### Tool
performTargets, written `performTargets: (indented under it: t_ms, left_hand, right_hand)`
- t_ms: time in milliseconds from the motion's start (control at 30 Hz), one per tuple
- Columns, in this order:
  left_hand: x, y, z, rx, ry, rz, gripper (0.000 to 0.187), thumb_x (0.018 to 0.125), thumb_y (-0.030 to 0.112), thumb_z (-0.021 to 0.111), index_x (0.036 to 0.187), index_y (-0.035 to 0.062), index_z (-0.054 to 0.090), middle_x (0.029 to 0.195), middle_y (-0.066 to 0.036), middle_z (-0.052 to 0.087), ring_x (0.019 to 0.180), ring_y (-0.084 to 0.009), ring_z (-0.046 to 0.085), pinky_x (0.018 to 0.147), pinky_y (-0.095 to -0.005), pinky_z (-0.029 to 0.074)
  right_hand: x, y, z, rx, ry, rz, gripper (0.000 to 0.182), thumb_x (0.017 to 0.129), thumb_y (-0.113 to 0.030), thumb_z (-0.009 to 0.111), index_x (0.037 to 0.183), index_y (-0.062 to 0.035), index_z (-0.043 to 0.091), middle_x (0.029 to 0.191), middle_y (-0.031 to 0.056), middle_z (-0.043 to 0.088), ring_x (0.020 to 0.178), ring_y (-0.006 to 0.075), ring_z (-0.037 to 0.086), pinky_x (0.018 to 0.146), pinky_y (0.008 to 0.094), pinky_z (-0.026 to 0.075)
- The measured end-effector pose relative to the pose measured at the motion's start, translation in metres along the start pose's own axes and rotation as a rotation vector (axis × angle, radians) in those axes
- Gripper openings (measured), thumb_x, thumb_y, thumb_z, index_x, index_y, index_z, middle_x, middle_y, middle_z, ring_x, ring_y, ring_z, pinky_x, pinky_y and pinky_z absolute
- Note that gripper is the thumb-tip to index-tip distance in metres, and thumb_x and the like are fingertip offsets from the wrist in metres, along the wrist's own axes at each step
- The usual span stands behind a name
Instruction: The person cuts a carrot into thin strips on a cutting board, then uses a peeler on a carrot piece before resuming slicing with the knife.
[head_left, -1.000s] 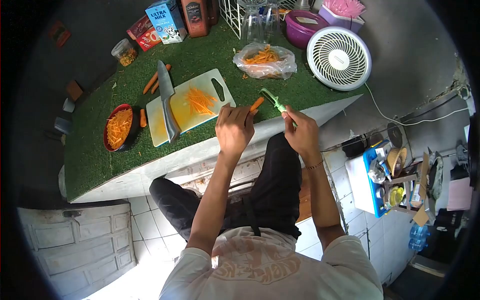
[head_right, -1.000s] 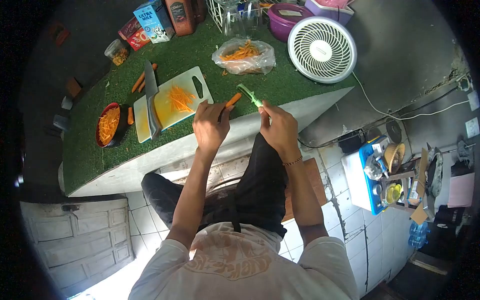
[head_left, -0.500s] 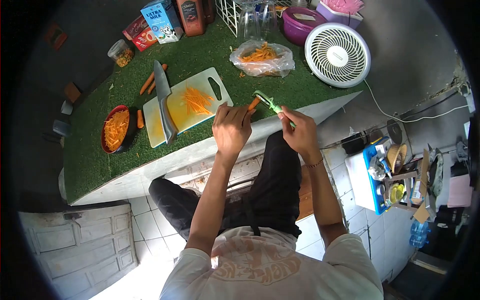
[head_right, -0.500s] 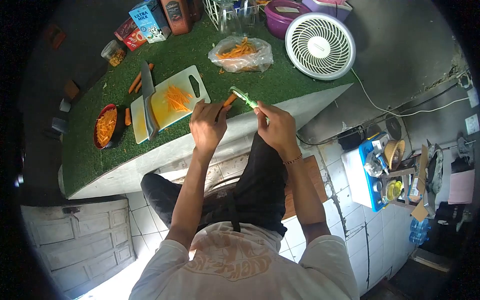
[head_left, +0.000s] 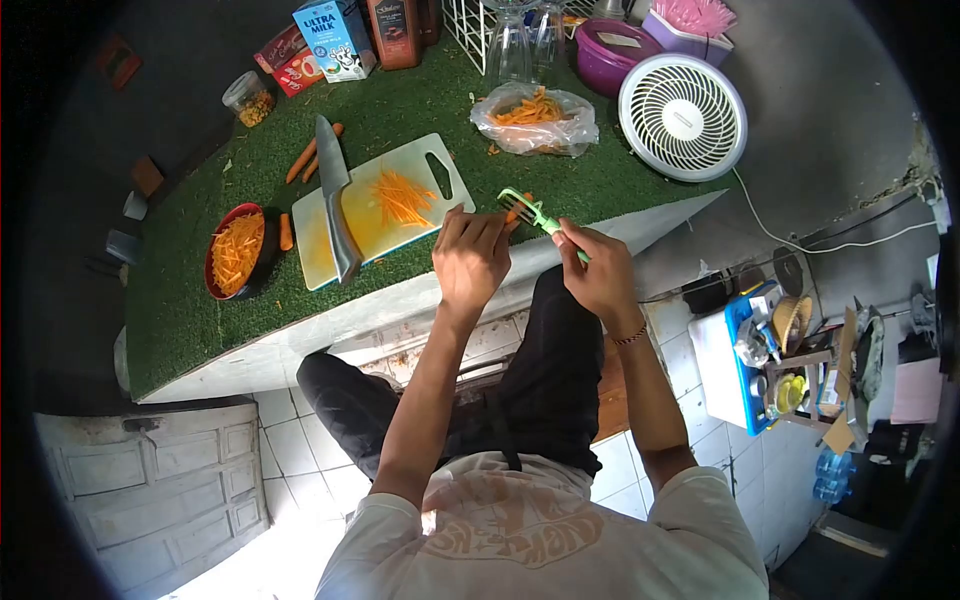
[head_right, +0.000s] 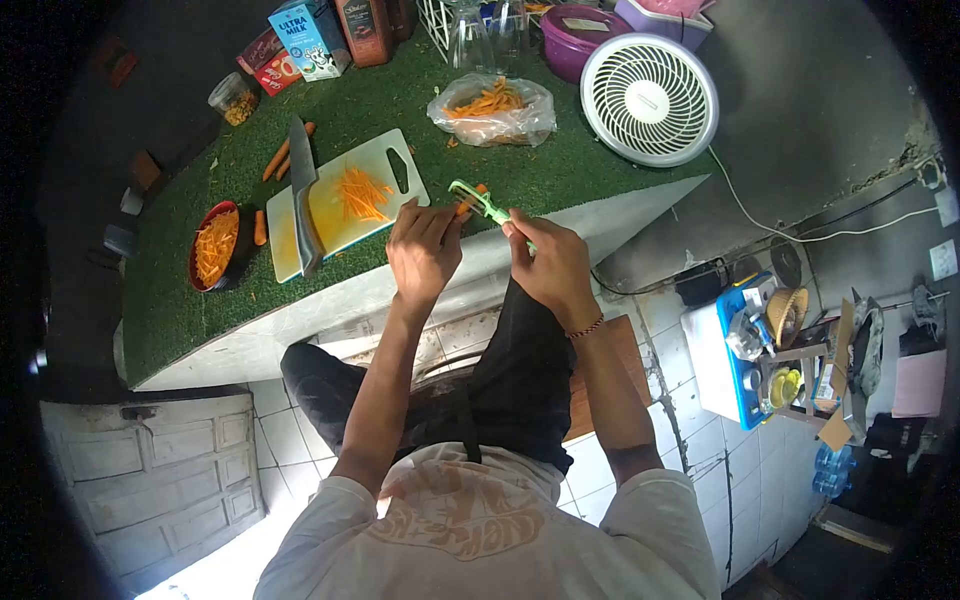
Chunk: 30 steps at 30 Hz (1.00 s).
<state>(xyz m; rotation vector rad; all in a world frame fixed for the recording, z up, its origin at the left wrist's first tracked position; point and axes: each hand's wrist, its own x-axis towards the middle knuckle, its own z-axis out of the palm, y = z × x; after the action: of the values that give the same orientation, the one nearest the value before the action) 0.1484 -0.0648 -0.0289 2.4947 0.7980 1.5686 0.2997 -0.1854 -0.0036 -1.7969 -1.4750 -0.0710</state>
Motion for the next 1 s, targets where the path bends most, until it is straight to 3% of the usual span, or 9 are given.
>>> performTargets:
  t_ms: [67, 167, 367, 867, 1000]
  left_hand:
    - [0.000, 0.000, 0.001, -0.006, 0.015, 0.003, 0.012, 0.078, 0.003, 0.080, 0.089, 0.0036, 0.076, 0.082, -0.008, 0.074, 0.074, -0.0268, 0.068, 0.091, -0.0474, 0.056]
    - [-0.001, 0.000, 0.001, -0.015, 0.013, -0.006, 0.012, 0.078, 0.002, 0.080, 0.089, 0.0034, 0.076, 0.082, -0.009, 0.074, 0.074, -0.0269, 0.068, 0.091, -0.0474, 0.057]
    - [-0.001, 0.000, 0.000, -0.015, 0.006, -0.023, 0.012, 0.078, 0.002, 0.080, 0.089, 0.0038, 0.076, 0.082, -0.009, 0.074, 0.074, -0.0277, 0.069, 0.091, -0.0471, 0.057]
    - [0.004, 0.006, -0.003, -0.013, 0.002, -0.070, 0.010, 0.079, 0.005, 0.080, 0.088, 0.0034, 0.075, 0.080, -0.012, 0.073, 0.074, -0.0307, 0.068, 0.093, -0.0461, 0.056]
    - [0.003, 0.004, -0.002, -0.006, 0.004, -0.076, 0.010, 0.080, 0.007, 0.078, 0.089, 0.0049, 0.075, 0.081, -0.007, 0.073, 0.077, -0.0275, 0.066, 0.091, -0.0441, 0.055]
  right_hand:
    - [-0.003, -0.003, 0.001, -0.011, 0.011, -0.046, 0.024, 0.094, -0.017, 0.069, 0.113, -0.0041, 0.075, 0.092, 0.0152, 0.075, 0.074, 0.0322, 0.072, 0.063, 0.0410, 0.056]
    - [-0.001, 0.006, 0.002, -0.027, -0.026, 0.064, 0.024, 0.094, -0.017, 0.069, 0.114, -0.0051, 0.074, 0.090, 0.0140, 0.075, 0.072, 0.0314, 0.072, 0.063, 0.0408, 0.056]
    - [-0.004, 0.004, 0.007, -0.052, 0.032, -0.033, 0.023, 0.093, -0.015, 0.070, 0.114, -0.0062, 0.074, 0.082, 0.0113, 0.072, 0.067, 0.0301, 0.070, 0.061, 0.0405, 0.055]
    - [-0.013, 0.024, 0.019, 0.048, 0.120, -0.055, 0.027, 0.091, -0.009, 0.071, 0.118, -0.0067, 0.074, 0.084, 0.0104, 0.071, 0.059, 0.0256, 0.066, 0.054, 0.0363, 0.052]
    - [-0.011, 0.027, 0.017, 0.053, 0.104, -0.035, 0.026, 0.092, -0.010, 0.071, 0.117, -0.0071, 0.073, 0.083, 0.0101, 0.070, 0.061, 0.0257, 0.067, 0.054, 0.0361, 0.052]
